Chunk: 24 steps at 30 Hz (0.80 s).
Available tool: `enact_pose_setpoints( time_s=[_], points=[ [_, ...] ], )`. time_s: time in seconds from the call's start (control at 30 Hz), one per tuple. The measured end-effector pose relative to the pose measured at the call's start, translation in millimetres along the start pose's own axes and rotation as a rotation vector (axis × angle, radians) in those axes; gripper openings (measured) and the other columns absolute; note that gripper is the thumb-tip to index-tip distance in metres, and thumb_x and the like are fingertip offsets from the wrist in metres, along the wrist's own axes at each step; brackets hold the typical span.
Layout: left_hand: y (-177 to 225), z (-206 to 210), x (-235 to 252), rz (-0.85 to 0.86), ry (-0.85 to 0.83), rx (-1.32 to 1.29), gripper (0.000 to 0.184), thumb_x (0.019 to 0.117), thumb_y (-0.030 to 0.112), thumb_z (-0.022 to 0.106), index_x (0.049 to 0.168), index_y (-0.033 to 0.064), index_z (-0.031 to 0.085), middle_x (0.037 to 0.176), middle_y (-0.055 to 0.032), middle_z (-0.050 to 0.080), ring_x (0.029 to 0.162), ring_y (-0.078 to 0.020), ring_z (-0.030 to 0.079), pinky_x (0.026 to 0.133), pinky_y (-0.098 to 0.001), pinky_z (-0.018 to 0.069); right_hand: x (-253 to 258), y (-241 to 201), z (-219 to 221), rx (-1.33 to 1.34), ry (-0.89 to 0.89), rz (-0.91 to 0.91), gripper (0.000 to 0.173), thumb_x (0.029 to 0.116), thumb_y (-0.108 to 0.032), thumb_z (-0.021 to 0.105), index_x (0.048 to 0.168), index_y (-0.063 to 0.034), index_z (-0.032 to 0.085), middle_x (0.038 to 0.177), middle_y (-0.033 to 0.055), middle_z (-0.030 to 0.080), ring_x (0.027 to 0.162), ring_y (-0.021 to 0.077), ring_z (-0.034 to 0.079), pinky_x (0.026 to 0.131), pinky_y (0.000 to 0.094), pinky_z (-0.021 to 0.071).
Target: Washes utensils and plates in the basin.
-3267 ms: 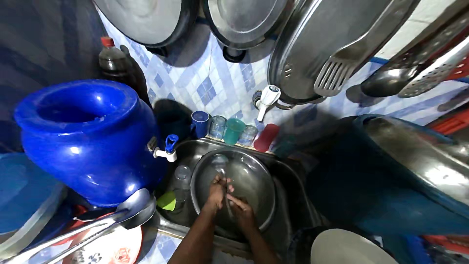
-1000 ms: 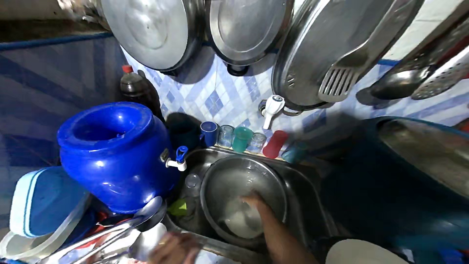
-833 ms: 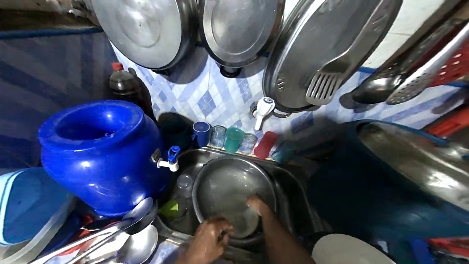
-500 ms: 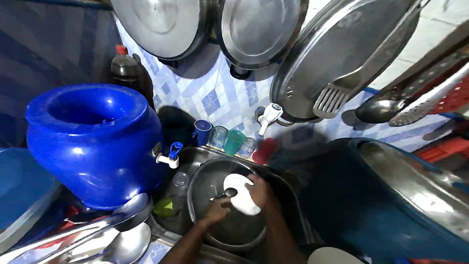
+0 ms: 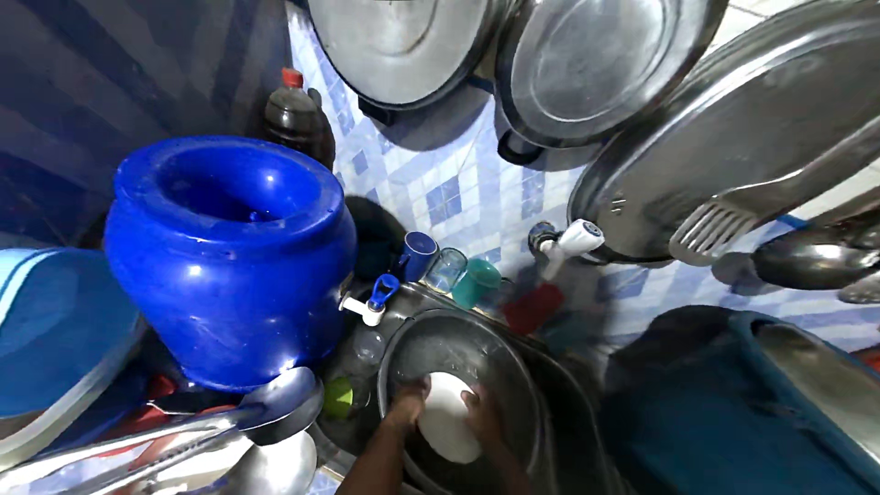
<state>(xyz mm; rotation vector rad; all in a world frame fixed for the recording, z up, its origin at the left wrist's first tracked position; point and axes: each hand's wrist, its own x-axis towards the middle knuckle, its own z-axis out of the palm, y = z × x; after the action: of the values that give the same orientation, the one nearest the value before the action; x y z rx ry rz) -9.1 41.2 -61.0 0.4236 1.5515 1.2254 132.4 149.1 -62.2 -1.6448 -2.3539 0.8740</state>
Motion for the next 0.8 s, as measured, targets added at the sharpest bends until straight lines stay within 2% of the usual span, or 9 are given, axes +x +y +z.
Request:
enact_pose_setpoints(
  time_s=[0.13, 0.2, 0.27, 0.33, 0.4, 0.53, 0.63, 0.73, 0.8],
  points=[
    [5.8, -1.4, -4.0, -0.055, 0.060, -0.029, 0.044, 0.1122, 0.024, 0.040, 0.143, -0.0052, 0.051, 0.146, -0.0261, 0.051, 0.138, -0.0347, 0.048, 0.115, -0.0482, 0.0372, 3.2, -5.6, 34.5, -0.352, 0.005, -0.105, 0.070, 0.1072, -0.044, 0.041, 0.158, 0.0037, 0.032, 0.166, 0.0267, 0.025, 0.156, 0.0398, 0.022, 0.127, 0.0519, 0.0176],
    [0.7, 0.7, 1.2, -0.032, 0.116, -0.179, 0.042, 0.1121, 0.023, 0.040, 0.139, -0.0074, 0.052, 0.136, -0.0263, 0.057, 0.125, -0.0325, 0.056, 0.108, -0.0454, 0.0448, -11.6, -35.1, 42.9, -0.333, -0.195, -0.147, 0.069, 0.1080, -0.039, 0.044, 0.160, 0.0026, 0.027, 0.168, 0.0266, 0.017, 0.158, 0.0413, 0.012, 0.128, 0.0556, 0.0091],
    [0.9, 1.2, 3.5, -0.031, 0.151, -0.274, 0.042, 0.1121, 0.020, 0.040, 0.142, -0.0076, 0.050, 0.138, -0.0268, 0.056, 0.126, -0.0323, 0.057, 0.108, -0.0448, 0.0446, -35.3, -59.2, 42.7, -0.205, -0.323, -0.227, 0.054, 0.1067, -0.024, 0.050, 0.152, 0.0044, 0.042, 0.160, 0.0255, 0.039, 0.151, 0.0374, 0.033, 0.126, 0.0501, 0.0219],
    [3.3, 1.9, 2.4, -0.014, 0.209, -0.375, 0.041, 0.1128, 0.020, 0.037, 0.142, -0.0075, 0.048, 0.136, -0.0264, 0.056, 0.120, -0.0305, 0.057, 0.104, -0.0434, 0.0459, -58.8, -53.7, 28.1, -0.093, -0.403, -0.381, 0.045, 0.1078, -0.017, 0.046, 0.145, 0.0074, 0.051, 0.154, 0.0268, 0.047, 0.148, 0.0391, 0.039, 0.125, 0.0535, 0.0222],
    [3.5, 0.8, 2.0, -0.015, 0.253, -0.384, 0.047, 0.1133, 0.028, 0.035, 0.142, -0.0056, 0.051, 0.142, -0.0265, 0.055, 0.130, -0.0330, 0.054, 0.111, -0.0474, 0.0422, -77.3, -30.1, 8.3, -0.192, -0.446, -0.440, 0.048, 0.1107, -0.026, 0.040, 0.152, -0.0042, 0.049, 0.162, 0.0164, 0.041, 0.154, 0.0357, 0.029, 0.125, 0.0630, 0.0125],
    [3.0, 1.4, 1.9, 0.017, 0.271, -0.309, 0.044, 0.1129, 0.024, 0.037, 0.138, -0.0084, 0.054, 0.143, -0.0276, 0.054, 0.135, -0.0337, 0.051, 0.115, -0.0462, 0.0370, -72.0, -9.4, -12.8, -0.437, -0.297, -0.246, 0.060, 0.1098, -0.039, 0.040, 0.160, -0.0053, 0.035, 0.169, 0.0138, 0.025, 0.158, 0.0400, 0.011, 0.121, 0.0721, 0.0021],
    [-0.5, 2.2, 7.2, 0.026, 0.276, -0.304, 0.041, 0.1116, 0.023, 0.042, 0.132, -0.0090, 0.059, 0.136, -0.0280, 0.059, 0.129, -0.0338, 0.055, 0.112, -0.0471, 0.0407, -38.8, -17.5, 18.7, -0.341, -0.046, -0.263, 0.076, 0.1045, -0.046, 0.049, 0.161, -0.0010, 0.027, 0.169, 0.0192, 0.024, 0.157, 0.0350, 0.022, 0.126, 0.0563, 0.0198],
    [-1.3, 1.8, 9.9, -0.008, 0.271, -0.279, 0.041, 0.1118, 0.023, 0.042, 0.131, -0.0085, 0.060, 0.133, -0.0279, 0.060, 0.125, -0.0345, 0.057, 0.108, -0.0479, 0.0434, -18.9, -44.2, 52.0, -0.334, -0.079, -0.380, 0.066, 0.1032, -0.037, 0.051, 0.158, -0.0025, 0.038, 0.166, 0.0203, 0.031, 0.156, 0.0380, 0.022, 0.124, 0.0665, 0.0119],
    [-1.8, 1.1, 9.1, -0.034, 0.255, -0.270, 0.041, 0.1123, 0.023, 0.040, 0.134, -0.0071, 0.058, 0.130, -0.0268, 0.061, 0.120, -0.0333, 0.059, 0.104, -0.0472, 0.0465, -29.1, -51.6, 49.0, -0.361, -0.260, -0.406, 0.058, 0.1069, -0.030, 0.046, 0.159, -0.0050, 0.037, 0.167, 0.0163, 0.029, 0.158, 0.0352, 0.018, 0.125, 0.0665, 0.0071]
  ],
)
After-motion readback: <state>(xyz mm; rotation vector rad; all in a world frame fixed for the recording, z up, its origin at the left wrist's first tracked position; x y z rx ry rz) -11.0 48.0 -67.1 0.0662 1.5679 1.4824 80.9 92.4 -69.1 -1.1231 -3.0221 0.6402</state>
